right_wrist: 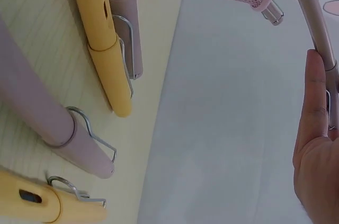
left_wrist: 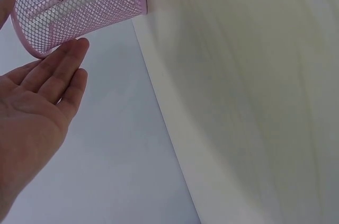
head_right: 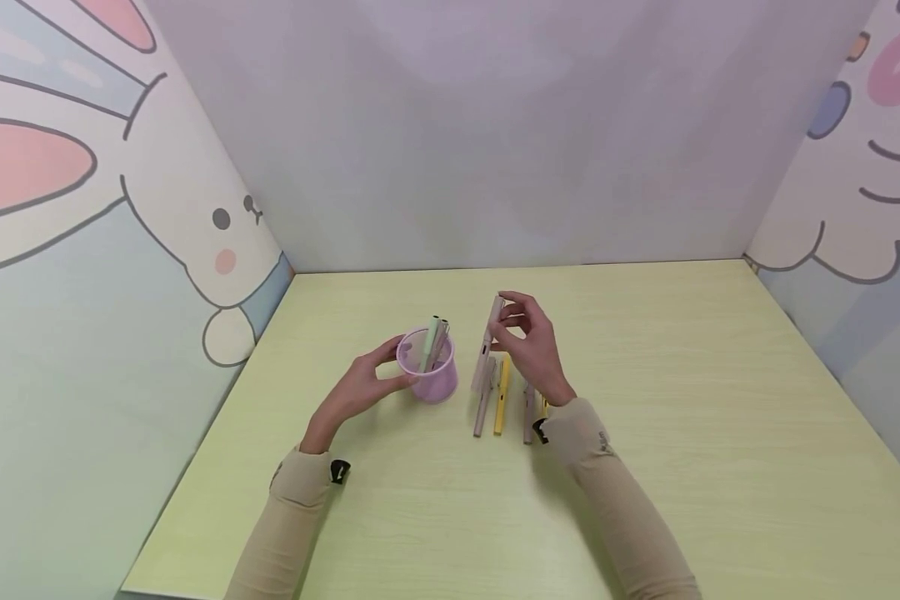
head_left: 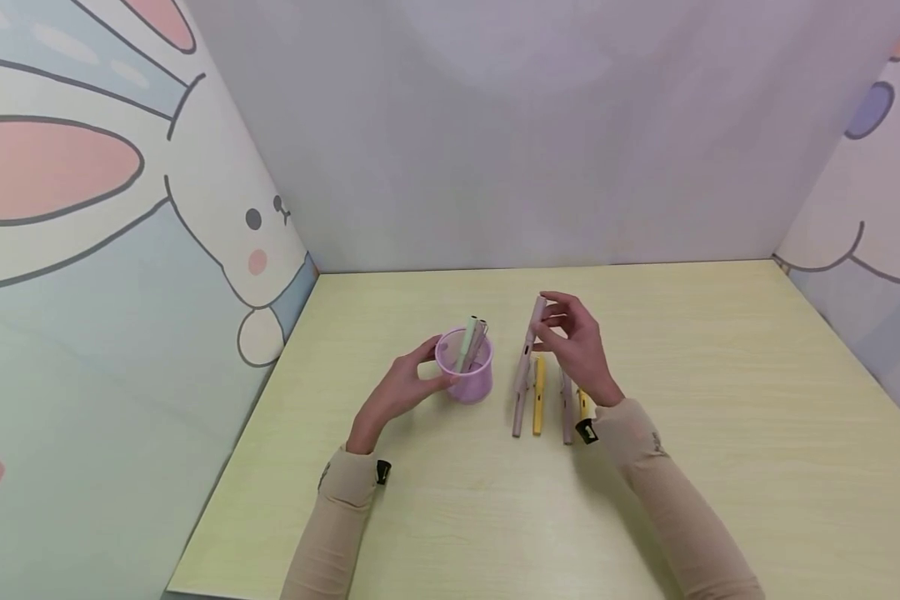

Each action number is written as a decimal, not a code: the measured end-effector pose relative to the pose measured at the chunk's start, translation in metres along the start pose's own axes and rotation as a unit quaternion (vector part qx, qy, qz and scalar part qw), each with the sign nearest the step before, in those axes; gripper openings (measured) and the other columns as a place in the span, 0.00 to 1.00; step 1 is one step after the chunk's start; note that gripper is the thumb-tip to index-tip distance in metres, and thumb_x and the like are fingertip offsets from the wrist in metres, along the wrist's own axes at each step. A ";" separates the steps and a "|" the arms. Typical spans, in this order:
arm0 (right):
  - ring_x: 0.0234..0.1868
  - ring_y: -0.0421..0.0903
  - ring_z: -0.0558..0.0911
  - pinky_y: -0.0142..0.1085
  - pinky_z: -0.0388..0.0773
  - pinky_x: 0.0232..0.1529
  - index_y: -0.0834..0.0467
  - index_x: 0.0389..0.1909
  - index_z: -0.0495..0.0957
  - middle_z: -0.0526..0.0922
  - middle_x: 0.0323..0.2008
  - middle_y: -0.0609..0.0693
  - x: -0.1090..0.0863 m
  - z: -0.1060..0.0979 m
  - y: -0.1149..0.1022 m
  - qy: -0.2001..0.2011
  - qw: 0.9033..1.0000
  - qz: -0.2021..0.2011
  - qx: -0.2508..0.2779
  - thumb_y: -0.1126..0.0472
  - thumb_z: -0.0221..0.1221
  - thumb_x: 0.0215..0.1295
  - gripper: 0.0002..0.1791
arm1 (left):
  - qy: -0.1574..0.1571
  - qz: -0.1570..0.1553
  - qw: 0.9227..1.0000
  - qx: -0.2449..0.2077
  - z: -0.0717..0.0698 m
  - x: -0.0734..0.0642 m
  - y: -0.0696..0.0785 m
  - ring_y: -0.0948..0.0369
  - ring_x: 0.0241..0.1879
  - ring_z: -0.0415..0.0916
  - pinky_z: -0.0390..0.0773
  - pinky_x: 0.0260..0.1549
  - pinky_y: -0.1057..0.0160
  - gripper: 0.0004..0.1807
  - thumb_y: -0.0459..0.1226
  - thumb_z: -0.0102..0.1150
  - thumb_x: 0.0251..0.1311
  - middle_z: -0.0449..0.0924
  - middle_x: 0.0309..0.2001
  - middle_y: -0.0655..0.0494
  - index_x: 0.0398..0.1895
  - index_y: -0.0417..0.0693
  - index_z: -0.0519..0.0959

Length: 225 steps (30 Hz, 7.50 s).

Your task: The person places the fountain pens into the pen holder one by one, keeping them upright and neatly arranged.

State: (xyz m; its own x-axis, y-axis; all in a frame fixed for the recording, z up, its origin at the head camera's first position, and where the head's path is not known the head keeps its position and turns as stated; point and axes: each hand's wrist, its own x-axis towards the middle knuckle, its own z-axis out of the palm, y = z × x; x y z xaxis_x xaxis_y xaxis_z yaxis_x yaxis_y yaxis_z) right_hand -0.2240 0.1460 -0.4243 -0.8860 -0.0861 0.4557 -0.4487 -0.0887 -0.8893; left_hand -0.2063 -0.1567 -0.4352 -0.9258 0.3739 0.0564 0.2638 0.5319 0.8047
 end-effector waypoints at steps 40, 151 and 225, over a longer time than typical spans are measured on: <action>0.42 0.44 0.80 0.39 0.86 0.38 0.72 0.69 0.63 0.73 0.48 0.60 0.009 0.047 0.003 0.050 0.997 -0.024 0.062 0.79 0.56 0.71 0.27 | 0.002 0.013 1.000 -0.003 -0.001 -0.001 -0.002 0.47 0.68 0.71 0.67 0.65 0.36 0.41 0.46 0.70 0.65 0.75 0.68 0.46 0.79 0.51 0.65; 0.43 0.47 0.82 0.45 0.86 0.43 0.68 0.73 0.61 0.73 0.51 0.64 -0.028 -0.054 0.010 0.009 0.973 0.196 -0.118 0.63 0.59 0.77 0.31 | -0.004 0.008 1.000 0.004 -0.001 -0.001 -0.002 0.47 0.69 0.69 0.68 0.65 0.39 0.42 0.48 0.69 0.66 0.73 0.70 0.47 0.80 0.51 0.63; 0.52 0.59 0.78 0.44 0.87 0.40 0.77 0.73 0.54 0.70 0.58 0.72 -0.039 -0.068 0.011 -0.088 0.904 0.379 -0.177 0.63 0.57 0.77 0.35 | -0.006 0.019 1.000 0.005 -0.003 -0.002 0.001 0.49 0.68 0.71 0.67 0.66 0.40 0.40 0.46 0.68 0.67 0.75 0.68 0.47 0.80 0.51 0.63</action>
State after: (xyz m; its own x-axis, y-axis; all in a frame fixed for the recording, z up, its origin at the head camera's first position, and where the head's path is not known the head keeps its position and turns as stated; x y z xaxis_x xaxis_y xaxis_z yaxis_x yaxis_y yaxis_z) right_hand -0.2025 0.2155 -0.4541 -0.9366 -0.1484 -0.3175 0.2417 0.3823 -0.8919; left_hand -0.2051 -0.1598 -0.4328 -0.9120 0.4025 0.0797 0.3009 0.5240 0.7968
